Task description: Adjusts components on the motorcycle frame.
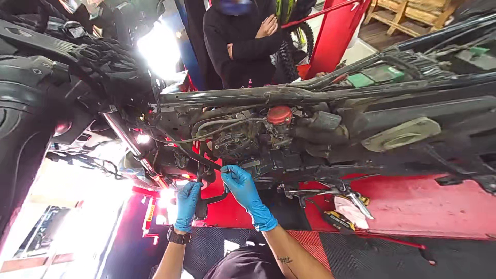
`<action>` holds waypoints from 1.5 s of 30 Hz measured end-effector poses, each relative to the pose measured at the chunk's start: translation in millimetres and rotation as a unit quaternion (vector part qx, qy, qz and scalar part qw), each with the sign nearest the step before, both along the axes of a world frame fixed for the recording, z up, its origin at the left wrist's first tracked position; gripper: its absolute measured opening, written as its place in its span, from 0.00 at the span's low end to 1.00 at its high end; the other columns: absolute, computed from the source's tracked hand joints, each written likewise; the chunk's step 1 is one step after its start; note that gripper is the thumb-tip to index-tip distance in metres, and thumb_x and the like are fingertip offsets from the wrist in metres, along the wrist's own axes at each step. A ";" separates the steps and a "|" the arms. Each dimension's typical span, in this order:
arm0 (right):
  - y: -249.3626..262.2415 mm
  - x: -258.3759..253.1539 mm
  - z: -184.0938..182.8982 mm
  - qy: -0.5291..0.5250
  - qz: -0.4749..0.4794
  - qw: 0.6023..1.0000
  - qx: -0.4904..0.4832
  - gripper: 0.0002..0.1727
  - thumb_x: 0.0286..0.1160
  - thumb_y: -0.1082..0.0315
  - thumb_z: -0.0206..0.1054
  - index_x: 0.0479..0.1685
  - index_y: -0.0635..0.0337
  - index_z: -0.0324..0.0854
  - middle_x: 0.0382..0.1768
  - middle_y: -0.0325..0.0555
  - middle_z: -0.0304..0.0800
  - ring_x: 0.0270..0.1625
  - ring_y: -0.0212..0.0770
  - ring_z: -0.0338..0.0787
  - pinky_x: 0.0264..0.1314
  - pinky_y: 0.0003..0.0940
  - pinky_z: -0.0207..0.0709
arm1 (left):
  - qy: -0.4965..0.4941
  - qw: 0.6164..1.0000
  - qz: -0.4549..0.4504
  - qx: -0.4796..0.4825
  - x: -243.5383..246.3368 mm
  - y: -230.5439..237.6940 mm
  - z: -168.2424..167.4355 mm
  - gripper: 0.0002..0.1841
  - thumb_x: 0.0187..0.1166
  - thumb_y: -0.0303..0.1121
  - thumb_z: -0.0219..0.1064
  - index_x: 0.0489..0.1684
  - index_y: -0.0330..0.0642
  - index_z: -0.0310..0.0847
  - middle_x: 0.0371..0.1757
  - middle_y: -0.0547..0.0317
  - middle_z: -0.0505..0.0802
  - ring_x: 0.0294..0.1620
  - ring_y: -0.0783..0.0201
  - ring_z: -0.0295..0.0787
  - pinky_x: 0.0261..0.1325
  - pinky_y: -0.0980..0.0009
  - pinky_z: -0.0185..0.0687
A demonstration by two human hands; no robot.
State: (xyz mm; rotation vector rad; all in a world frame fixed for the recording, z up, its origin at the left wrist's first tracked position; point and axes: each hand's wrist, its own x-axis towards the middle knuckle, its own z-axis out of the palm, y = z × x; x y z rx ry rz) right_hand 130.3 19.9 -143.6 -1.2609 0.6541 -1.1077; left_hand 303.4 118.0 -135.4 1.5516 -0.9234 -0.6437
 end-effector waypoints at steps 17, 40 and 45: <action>-59.5 23.9 50.1 0.075 -0.315 0.940 -0.110 0.17 0.72 0.63 0.73 0.53 0.65 0.86 0.35 0.44 0.92 0.31 0.32 0.90 0.37 0.30 0.86 | -0.050 0.998 -0.014 0.032 -20.4 -32.2 19.3 0.10 0.85 0.32 0.65 0.35 0.39 0.90 0.23 0.68 0.87 0.21 0.78 0.77 0.28 0.79 0.75; -91.6 25.8 137.9 0.467 -0.276 0.834 -0.100 0.21 0.78 0.51 0.63 0.37 0.61 0.89 0.41 0.54 0.94 0.51 0.55 0.94 0.49 0.58 0.81 | -0.363 0.896 -0.005 0.255 -63.6 -165.5 120.9 0.19 0.86 0.45 0.58 0.52 0.41 0.90 0.55 0.43 0.94 0.62 0.43 0.90 0.62 0.38 0.81; -93.6 28.6 119.0 0.437 -0.349 0.802 -0.208 0.19 0.74 0.54 0.63 0.30 0.62 0.89 0.34 0.53 0.94 0.43 0.55 0.95 0.40 0.56 0.82 | -0.386 0.886 0.001 0.257 -66.8 -166.7 124.3 0.20 0.87 0.45 0.56 0.53 0.40 0.89 0.55 0.43 0.94 0.62 0.43 0.91 0.62 0.38 0.82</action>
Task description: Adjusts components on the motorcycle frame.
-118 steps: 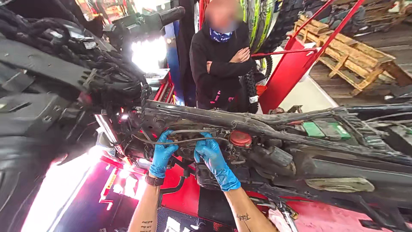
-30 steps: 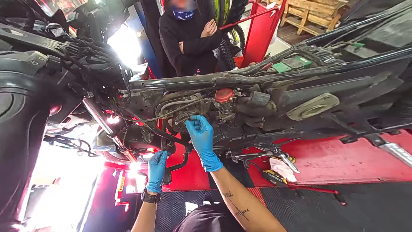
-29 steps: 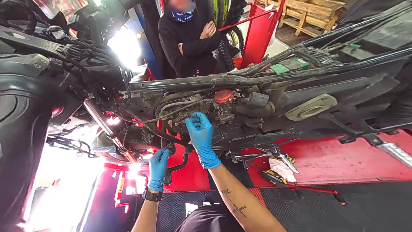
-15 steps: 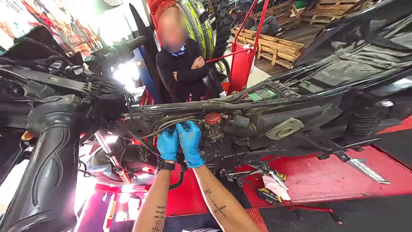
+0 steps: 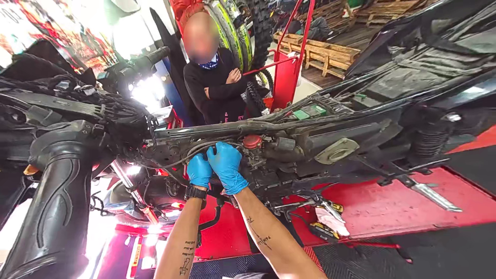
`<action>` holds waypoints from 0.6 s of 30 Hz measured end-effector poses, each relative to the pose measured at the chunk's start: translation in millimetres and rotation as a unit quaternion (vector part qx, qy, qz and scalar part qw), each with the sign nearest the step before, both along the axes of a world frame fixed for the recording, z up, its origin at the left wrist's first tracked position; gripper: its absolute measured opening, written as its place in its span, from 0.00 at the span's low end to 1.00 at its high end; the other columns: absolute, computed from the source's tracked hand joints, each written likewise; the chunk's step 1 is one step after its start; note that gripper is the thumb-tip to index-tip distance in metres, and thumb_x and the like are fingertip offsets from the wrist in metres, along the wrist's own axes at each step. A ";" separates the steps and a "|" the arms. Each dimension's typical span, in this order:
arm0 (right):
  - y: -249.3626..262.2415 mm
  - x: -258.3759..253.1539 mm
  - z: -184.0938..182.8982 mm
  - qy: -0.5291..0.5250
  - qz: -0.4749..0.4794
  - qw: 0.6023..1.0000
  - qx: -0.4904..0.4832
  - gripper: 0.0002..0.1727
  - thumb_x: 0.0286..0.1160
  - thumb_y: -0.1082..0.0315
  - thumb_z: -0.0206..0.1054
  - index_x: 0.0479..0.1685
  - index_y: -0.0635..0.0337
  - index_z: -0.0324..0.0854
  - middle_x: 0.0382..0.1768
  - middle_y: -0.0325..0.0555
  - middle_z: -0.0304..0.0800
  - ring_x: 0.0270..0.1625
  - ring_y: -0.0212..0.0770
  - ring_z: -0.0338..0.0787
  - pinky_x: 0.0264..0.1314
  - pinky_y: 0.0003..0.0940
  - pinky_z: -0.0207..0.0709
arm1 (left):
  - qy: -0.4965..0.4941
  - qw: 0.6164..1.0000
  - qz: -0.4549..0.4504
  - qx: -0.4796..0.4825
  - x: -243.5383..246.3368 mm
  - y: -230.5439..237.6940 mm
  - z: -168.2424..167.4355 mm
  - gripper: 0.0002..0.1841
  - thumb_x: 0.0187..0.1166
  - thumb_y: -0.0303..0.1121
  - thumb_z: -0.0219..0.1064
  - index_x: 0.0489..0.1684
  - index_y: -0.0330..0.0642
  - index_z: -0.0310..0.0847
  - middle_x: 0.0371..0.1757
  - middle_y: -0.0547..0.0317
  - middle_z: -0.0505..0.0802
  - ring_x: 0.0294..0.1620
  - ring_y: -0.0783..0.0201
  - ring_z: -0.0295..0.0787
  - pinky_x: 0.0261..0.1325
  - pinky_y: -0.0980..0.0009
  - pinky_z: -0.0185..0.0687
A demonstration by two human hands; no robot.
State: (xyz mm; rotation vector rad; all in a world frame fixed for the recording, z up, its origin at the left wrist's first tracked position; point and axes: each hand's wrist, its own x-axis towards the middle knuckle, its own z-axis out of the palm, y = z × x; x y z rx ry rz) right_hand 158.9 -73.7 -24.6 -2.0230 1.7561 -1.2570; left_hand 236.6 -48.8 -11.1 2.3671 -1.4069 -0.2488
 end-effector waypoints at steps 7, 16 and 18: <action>42.2 -24.5 -27.6 -0.145 0.043 0.978 -0.141 0.17 0.65 0.57 0.68 0.15 0.58 0.81 0.18 0.46 0.84 0.23 0.46 0.87 0.23 0.48 0.76 | -0.042 0.998 -0.021 0.029 -0.8 0.0 -2.2 0.21 0.84 0.50 0.58 0.49 0.41 0.89 0.50 0.43 0.95 0.58 0.42 0.91 0.56 0.38 0.83; 63.5 -104.5 -67.2 -0.560 0.248 0.786 0.088 0.07 0.78 0.75 0.64 0.45 0.67 0.87 0.30 0.39 0.94 0.30 0.33 0.92 0.38 0.29 0.90 | 0.055 0.963 -0.153 -0.214 -0.8 90.0 -29.9 0.15 0.80 0.45 0.65 0.34 0.45 0.88 0.18 0.65 0.84 0.19 0.66 0.80 0.26 0.62 0.78; 72.9 -104.8 -69.7 -0.574 0.279 0.763 0.103 0.09 0.78 0.76 0.63 0.49 0.68 0.87 0.34 0.41 0.96 0.33 0.34 0.94 0.41 0.30 0.91 | 0.171 0.911 -0.208 -0.313 5.1 97.1 -48.9 0.09 0.79 0.38 0.70 0.38 0.41 0.89 0.20 0.74 0.84 0.19 0.81 0.75 0.26 0.79 0.76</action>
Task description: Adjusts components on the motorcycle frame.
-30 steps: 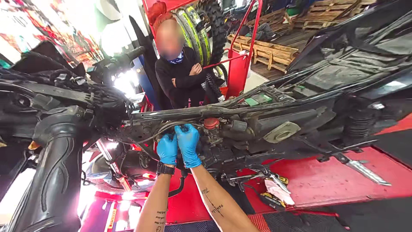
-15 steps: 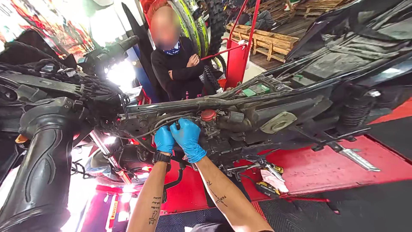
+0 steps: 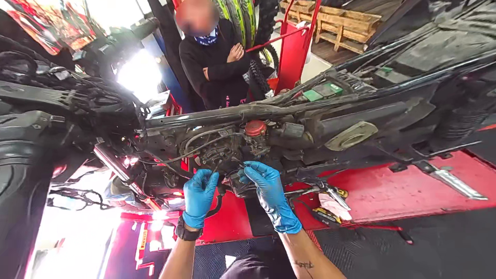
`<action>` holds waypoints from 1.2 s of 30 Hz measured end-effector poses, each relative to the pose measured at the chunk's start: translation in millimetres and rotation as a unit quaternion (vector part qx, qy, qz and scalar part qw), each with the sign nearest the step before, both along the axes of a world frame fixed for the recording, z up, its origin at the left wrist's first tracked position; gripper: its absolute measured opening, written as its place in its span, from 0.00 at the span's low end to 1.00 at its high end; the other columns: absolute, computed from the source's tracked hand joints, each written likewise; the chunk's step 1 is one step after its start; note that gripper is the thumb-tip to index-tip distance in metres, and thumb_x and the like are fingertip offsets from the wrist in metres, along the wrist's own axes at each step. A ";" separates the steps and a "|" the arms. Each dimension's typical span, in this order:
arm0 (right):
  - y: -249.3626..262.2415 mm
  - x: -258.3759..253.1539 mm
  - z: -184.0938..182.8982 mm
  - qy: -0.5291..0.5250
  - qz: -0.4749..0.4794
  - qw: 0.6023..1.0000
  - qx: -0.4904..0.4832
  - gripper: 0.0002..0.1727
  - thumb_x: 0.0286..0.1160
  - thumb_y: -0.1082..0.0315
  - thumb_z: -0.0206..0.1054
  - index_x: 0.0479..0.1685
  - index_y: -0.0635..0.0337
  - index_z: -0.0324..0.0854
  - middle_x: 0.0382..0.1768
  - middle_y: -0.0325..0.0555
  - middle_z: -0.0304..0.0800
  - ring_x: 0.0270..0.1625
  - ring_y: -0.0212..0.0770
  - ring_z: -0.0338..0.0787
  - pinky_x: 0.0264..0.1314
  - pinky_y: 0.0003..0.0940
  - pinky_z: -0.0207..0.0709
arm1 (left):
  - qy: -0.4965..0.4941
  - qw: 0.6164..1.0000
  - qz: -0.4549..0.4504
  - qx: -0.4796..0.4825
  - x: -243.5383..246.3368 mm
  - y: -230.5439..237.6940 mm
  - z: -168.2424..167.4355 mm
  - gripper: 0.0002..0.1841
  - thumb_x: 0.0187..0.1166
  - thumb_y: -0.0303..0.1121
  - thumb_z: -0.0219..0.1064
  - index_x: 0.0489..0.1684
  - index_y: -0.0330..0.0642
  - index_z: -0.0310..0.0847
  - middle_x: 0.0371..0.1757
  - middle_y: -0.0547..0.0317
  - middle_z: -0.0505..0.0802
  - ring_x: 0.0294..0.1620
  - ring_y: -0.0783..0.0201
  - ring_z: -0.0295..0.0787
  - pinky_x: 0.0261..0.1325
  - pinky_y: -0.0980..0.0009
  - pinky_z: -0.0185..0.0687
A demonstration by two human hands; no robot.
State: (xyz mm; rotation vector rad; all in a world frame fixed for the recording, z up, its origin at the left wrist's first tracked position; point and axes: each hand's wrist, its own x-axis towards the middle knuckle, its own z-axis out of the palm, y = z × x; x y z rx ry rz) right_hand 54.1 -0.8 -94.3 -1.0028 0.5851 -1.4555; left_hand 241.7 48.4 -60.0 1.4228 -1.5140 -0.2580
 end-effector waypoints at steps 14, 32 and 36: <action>-1.0 -3.2 1.7 0.059 0.093 0.993 -0.041 0.16 0.72 0.83 0.65 0.58 0.71 0.87 0.52 0.46 0.95 0.46 0.34 0.95 0.53 0.31 0.92 | -0.035 0.990 -0.129 0.039 12.9 1.7 -13.9 0.14 0.71 0.40 0.79 0.43 0.38 0.90 0.27 0.68 0.89 0.26 0.80 0.80 0.34 0.81 0.78; -6.2 -13.0 -35.9 -0.053 0.135 0.989 0.024 0.09 0.80 0.69 0.65 0.49 0.63 0.89 0.39 0.47 0.94 0.37 0.35 0.93 0.43 0.30 0.90 | -0.082 0.995 0.057 -0.009 34.4 -19.3 30.6 0.22 0.80 0.41 0.71 0.66 0.36 0.84 0.20 0.70 0.83 0.18 0.76 0.74 0.25 0.74 0.77; -11.7 -1.1 -45.4 -0.115 0.202 0.956 0.179 0.16 0.87 0.68 0.46 0.55 0.61 0.80 0.36 0.47 0.88 0.32 0.37 0.89 0.32 0.30 0.87 | -0.218 0.947 0.132 0.195 50.0 -53.8 74.0 0.33 0.78 0.51 0.71 0.81 0.46 0.74 0.28 0.57 0.87 0.28 0.54 0.83 0.38 0.48 0.80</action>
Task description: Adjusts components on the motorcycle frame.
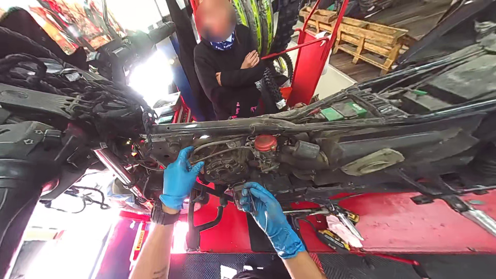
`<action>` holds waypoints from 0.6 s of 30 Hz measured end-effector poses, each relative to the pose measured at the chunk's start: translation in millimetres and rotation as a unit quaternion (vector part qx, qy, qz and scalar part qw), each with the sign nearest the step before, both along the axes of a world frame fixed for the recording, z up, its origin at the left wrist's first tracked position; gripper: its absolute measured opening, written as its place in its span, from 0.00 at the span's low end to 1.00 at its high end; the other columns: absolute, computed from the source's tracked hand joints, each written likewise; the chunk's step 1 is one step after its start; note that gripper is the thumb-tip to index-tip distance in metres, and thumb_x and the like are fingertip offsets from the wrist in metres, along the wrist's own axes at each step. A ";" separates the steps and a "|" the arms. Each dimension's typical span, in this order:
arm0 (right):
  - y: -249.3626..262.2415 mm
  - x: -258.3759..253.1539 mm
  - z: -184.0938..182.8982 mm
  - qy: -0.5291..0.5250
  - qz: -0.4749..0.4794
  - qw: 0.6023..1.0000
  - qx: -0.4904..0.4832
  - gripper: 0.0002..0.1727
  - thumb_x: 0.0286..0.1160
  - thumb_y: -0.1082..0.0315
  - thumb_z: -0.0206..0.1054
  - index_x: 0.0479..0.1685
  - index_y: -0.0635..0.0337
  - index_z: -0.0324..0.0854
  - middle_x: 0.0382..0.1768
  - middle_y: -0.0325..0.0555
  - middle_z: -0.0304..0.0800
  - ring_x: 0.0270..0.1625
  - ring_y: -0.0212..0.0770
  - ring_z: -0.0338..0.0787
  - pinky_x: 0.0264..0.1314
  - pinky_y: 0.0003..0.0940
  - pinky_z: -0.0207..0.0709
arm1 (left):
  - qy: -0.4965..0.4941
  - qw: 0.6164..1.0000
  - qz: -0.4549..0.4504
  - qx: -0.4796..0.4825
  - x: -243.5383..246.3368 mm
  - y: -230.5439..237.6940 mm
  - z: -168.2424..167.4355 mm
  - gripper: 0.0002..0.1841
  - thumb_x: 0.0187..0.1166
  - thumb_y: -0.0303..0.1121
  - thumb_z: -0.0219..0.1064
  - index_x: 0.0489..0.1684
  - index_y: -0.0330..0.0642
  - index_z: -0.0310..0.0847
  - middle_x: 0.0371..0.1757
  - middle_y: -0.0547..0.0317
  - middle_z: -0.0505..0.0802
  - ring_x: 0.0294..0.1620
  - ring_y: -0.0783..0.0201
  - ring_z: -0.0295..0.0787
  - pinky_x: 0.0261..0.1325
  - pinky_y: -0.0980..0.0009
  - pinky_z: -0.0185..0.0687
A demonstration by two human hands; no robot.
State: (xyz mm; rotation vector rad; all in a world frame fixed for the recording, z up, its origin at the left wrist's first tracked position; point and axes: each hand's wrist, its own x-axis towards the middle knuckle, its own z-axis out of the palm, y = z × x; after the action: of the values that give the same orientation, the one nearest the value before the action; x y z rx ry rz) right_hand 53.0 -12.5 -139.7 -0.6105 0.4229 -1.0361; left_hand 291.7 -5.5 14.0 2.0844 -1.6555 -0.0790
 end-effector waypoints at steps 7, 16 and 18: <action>-50.0 62.3 66.2 0.085 0.000 0.993 -0.076 0.29 0.86 0.73 0.56 0.87 0.59 0.61 0.24 0.39 0.76 0.15 0.28 0.70 0.13 0.20 0.64 | -0.043 0.987 -0.003 0.157 -3.7 -20.2 29.0 0.31 0.73 0.52 0.75 0.75 0.51 0.79 0.36 0.49 0.91 0.40 0.45 0.89 0.49 0.38 0.81; 3.1 81.0 32.4 0.169 -0.053 0.955 -0.237 0.28 0.75 0.73 0.62 0.78 0.66 0.68 0.34 0.40 0.85 0.20 0.28 0.77 0.19 0.24 0.75 | -0.127 0.987 -0.012 0.102 -14.8 41.7 7.5 0.25 0.73 0.45 0.74 0.70 0.50 0.84 0.25 0.48 0.90 0.28 0.41 0.88 0.33 0.38 0.81; 4.0 79.3 26.0 0.178 -0.083 0.939 -0.281 0.26 0.77 0.74 0.61 0.76 0.70 0.71 0.47 0.43 0.89 0.33 0.25 0.85 0.36 0.21 0.83 | -0.173 0.985 -0.009 0.024 -18.4 46.6 -7.1 0.24 0.70 0.44 0.75 0.66 0.48 0.87 0.24 0.48 0.91 0.26 0.42 0.90 0.29 0.41 0.83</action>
State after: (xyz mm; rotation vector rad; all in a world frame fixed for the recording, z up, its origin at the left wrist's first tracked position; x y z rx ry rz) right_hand 132.3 -8.4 -113.7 -1.3063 0.5015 -1.2194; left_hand 273.3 41.2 6.9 2.2162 -1.8847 0.2535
